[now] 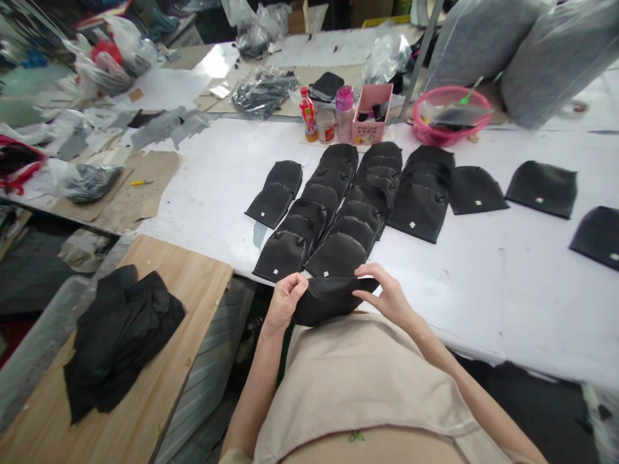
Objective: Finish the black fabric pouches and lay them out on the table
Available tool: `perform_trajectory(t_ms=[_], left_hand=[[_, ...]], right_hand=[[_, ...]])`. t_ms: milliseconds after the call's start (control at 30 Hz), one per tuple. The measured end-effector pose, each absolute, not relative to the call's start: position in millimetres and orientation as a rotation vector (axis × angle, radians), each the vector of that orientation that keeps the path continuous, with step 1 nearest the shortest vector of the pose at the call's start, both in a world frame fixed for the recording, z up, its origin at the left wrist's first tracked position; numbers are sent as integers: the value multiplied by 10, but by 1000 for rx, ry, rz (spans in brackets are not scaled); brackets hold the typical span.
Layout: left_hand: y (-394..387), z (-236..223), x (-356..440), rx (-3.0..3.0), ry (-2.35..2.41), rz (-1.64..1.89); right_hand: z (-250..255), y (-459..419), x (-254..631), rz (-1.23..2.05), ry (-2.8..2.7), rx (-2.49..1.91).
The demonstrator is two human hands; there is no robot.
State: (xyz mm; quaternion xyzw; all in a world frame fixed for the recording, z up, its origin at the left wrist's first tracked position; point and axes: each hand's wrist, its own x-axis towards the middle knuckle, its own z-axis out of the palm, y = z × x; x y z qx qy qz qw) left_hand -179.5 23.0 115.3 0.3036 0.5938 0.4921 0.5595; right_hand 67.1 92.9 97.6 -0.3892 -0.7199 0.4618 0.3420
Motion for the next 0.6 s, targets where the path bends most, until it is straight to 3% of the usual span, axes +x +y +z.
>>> perform_trajectory(t_ms=[600], left_hand=[[181, 1152, -1717, 789, 1427, 1135]], right_hand=[[830, 853, 553, 1267, -1991, -1155]])
